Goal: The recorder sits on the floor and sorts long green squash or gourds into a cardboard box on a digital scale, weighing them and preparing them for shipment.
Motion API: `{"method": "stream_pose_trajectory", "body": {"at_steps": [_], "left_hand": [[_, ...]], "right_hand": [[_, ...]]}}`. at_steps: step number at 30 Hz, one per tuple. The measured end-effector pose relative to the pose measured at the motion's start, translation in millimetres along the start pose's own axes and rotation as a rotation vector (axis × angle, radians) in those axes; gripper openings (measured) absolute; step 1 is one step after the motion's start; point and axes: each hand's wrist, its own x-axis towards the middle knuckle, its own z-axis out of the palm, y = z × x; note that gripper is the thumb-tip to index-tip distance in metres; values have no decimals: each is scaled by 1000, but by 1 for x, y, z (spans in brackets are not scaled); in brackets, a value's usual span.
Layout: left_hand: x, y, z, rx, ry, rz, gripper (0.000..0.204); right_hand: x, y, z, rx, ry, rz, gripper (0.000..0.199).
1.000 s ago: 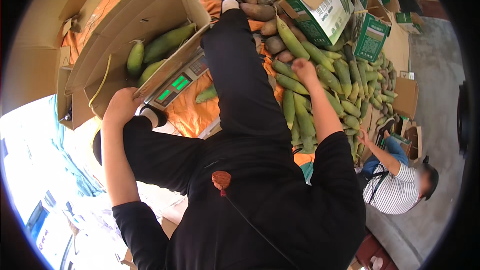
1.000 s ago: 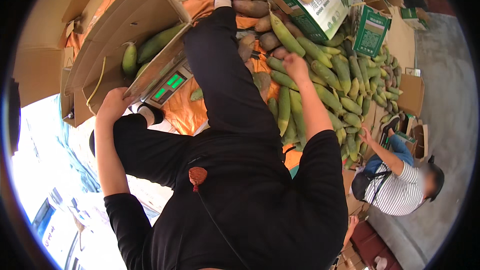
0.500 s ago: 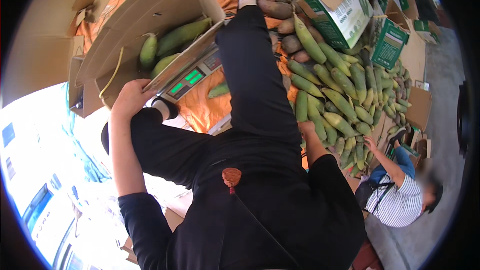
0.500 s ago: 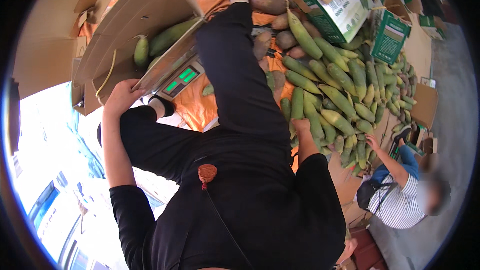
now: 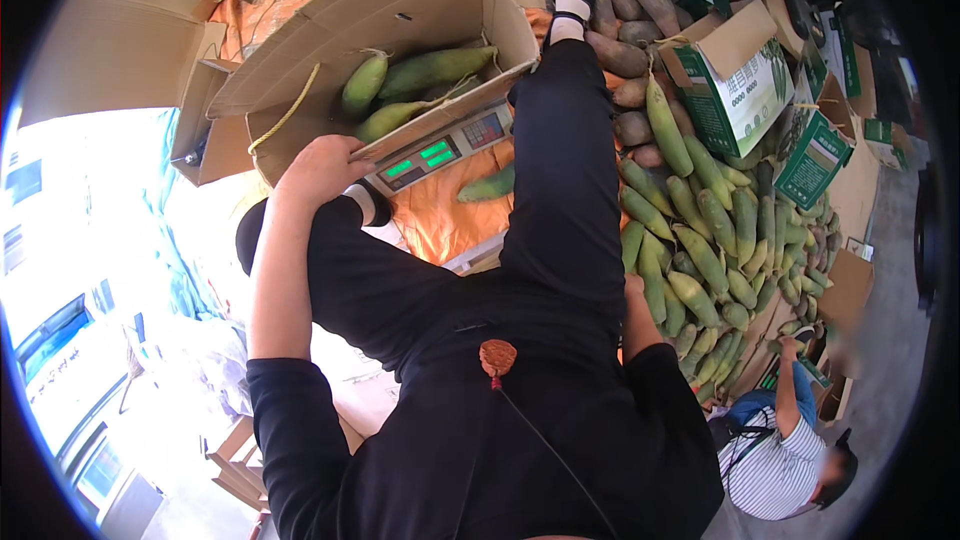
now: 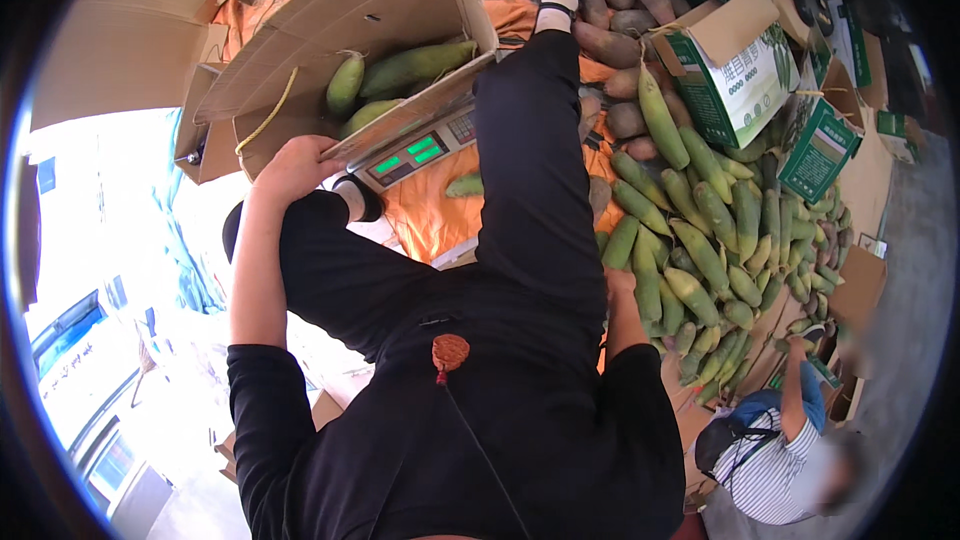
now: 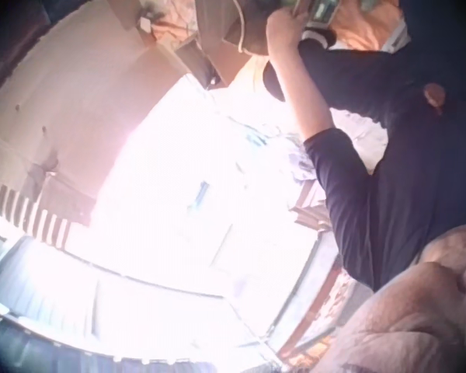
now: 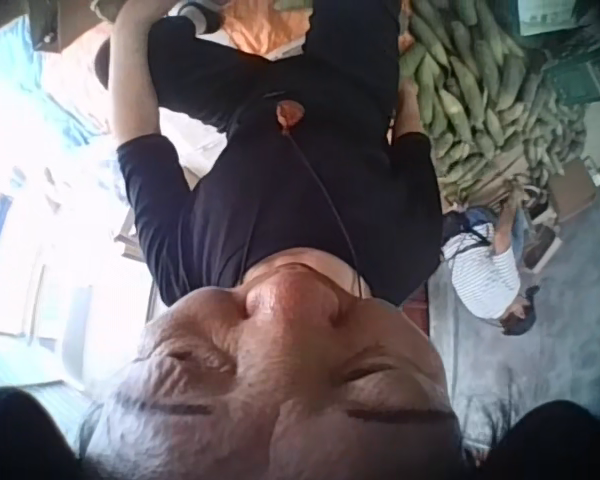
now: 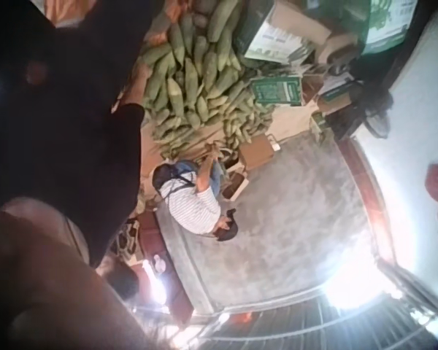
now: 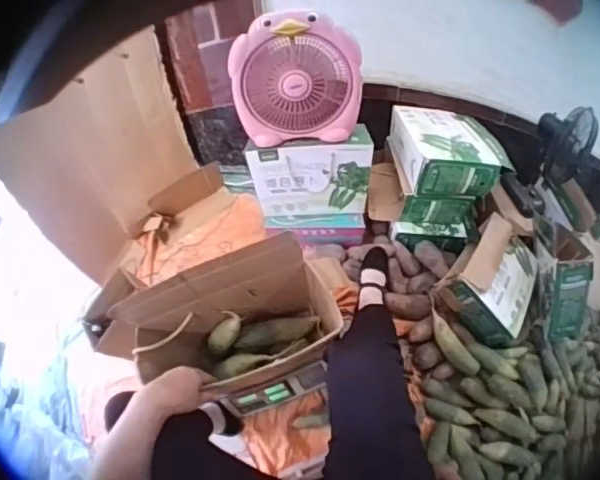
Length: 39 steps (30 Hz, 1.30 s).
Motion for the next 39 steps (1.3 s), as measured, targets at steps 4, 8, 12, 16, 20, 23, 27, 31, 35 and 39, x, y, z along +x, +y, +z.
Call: {"method": "stream_pose_trajectory", "body": {"at_steps": [4, 8, 12, 16, 20, 23, 27, 31, 35, 39], "left_hand": [[-1, 6, -4, 21, -20, -10, 31], [-5, -6, -1, 88, 19, 31, 30], [-9, -11, 4, 124, 37, 20, 28], [-7, -11, 6, 151, 54, 55, 27], [-4, -12, 8, 165, 47, 69, 26], [-3, -12, 8, 171, 33, 74, 25], [-6, -10, 5, 189, 26, 59, 26], [-4, -9, 4, 194, 23, 68, 26], [-3, -15, 10, 165, 77, 106, 26], [-3, -12, 8, 150, 66, 89, 25]], "right_hand": [[-4, -9, -5, 212, -139, 33, 44], [-44, -37, 9, 185, -200, -34, 39], [-135, -110, 64, -204, 70, -316, 33], [-178, -180, 91, -377, -19, -818, 44], [-249, -250, 142, -521, -144, -1150, 58], [-281, -285, 182, -736, -157, -1491, 58], [-339, -300, 263, -1030, -148, -1709, 55], [-345, -292, 334, -1245, -87, -1975, 46], [-312, -272, 389, -1268, -177, -2005, 49], [-288, -269, 387, -1042, -252, -2091, 48]]}}
